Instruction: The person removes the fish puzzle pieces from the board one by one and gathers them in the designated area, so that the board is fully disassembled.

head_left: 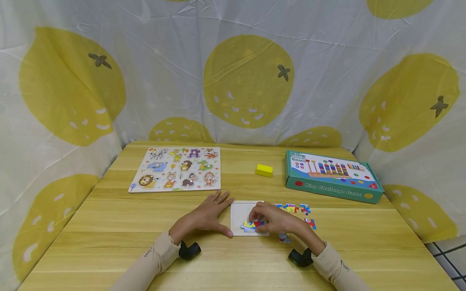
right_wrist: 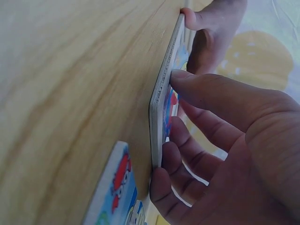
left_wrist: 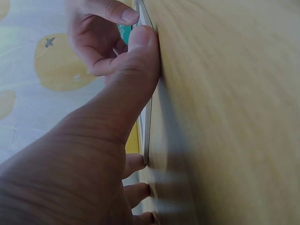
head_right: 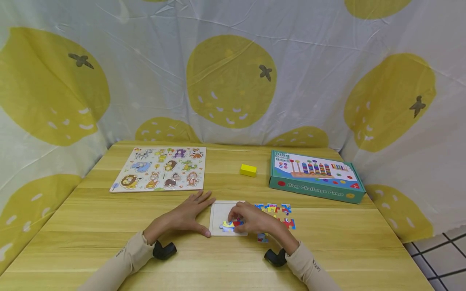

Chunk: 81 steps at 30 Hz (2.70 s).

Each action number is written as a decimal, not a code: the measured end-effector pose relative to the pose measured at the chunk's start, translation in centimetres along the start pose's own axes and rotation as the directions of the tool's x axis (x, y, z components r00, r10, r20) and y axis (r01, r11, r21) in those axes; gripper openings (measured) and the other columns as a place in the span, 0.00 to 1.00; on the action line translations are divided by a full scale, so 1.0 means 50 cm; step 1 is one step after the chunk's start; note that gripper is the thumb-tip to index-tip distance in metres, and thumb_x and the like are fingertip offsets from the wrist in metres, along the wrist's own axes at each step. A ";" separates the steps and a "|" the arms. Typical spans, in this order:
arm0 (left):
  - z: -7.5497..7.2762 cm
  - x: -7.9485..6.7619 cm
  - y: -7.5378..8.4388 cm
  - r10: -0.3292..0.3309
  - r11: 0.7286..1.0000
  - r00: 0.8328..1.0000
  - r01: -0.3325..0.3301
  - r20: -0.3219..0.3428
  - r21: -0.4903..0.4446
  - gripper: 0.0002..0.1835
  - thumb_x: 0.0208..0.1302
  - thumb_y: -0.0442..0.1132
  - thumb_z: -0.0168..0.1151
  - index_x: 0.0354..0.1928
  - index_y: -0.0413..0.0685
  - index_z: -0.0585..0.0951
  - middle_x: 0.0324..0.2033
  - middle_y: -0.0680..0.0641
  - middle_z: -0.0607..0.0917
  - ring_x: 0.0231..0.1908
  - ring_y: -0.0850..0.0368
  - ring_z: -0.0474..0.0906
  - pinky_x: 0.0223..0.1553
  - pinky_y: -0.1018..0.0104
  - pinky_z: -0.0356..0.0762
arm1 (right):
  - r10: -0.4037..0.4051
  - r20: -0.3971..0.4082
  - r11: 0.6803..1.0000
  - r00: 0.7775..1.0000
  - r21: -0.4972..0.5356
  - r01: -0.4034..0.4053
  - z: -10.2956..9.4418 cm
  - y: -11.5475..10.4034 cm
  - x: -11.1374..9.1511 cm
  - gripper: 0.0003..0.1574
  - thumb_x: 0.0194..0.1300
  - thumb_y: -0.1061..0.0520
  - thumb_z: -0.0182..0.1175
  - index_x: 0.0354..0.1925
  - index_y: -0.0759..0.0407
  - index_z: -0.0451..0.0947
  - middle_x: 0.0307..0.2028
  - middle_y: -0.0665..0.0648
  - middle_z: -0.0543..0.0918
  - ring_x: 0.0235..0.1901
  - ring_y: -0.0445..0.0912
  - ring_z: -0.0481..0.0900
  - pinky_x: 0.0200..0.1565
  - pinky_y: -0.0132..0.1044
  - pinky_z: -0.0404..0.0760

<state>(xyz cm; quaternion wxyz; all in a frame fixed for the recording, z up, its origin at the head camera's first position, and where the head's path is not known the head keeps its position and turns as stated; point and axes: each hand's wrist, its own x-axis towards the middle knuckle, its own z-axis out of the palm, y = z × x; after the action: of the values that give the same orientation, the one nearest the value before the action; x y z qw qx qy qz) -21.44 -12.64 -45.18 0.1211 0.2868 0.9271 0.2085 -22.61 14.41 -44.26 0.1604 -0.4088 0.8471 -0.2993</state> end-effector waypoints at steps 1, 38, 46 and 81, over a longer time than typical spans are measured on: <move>-0.001 0.000 0.001 -0.002 1.000 1.000 0.002 0.000 -0.001 0.59 0.44 0.70 0.68 0.74 0.49 0.57 0.75 0.43 0.48 0.74 0.40 0.35 0.72 0.45 0.35 | 0.001 0.001 1.000 1.000 0.003 -0.001 0.000 0.000 0.000 0.13 0.57 0.59 0.68 0.42 0.54 0.79 0.38 0.48 0.76 0.39 0.42 0.71 0.43 0.33 0.75; -0.002 -0.001 0.001 0.001 1.000 1.000 -0.002 -0.008 -0.002 0.59 0.44 0.70 0.68 0.74 0.49 0.58 0.75 0.42 0.49 0.73 0.39 0.36 0.72 0.43 0.35 | 0.030 0.008 0.996 1.000 0.083 -0.030 -0.004 -0.009 0.004 0.11 0.60 0.60 0.66 0.39 0.50 0.76 0.31 0.49 0.77 0.32 0.44 0.72 0.35 0.31 0.74; -0.002 -0.001 0.000 0.001 1.000 1.000 -0.001 -0.004 0.003 0.59 0.44 0.70 0.68 0.74 0.49 0.57 0.75 0.42 0.49 0.73 0.39 0.36 0.72 0.44 0.35 | 0.020 0.030 0.992 0.999 0.122 -0.024 -0.003 -0.008 0.003 0.09 0.61 0.62 0.65 0.39 0.54 0.75 0.27 0.45 0.75 0.28 0.35 0.70 0.31 0.28 0.73; -0.002 -0.003 0.002 0.002 1.000 1.000 -0.003 -0.015 -0.022 0.58 0.44 0.69 0.69 0.74 0.49 0.58 0.74 0.42 0.50 0.73 0.38 0.36 0.72 0.43 0.35 | 0.048 0.027 0.998 0.998 0.029 -0.049 0.001 -0.009 -0.001 0.06 0.61 0.59 0.66 0.38 0.52 0.80 0.28 0.44 0.74 0.28 0.35 0.69 0.32 0.27 0.72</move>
<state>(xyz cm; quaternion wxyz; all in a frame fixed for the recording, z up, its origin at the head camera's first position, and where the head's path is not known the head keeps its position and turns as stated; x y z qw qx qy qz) -21.28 -12.68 -45.03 0.1171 0.2852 0.9253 0.2210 -22.29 14.20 -44.03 0.1849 -0.3896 0.8499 -0.3026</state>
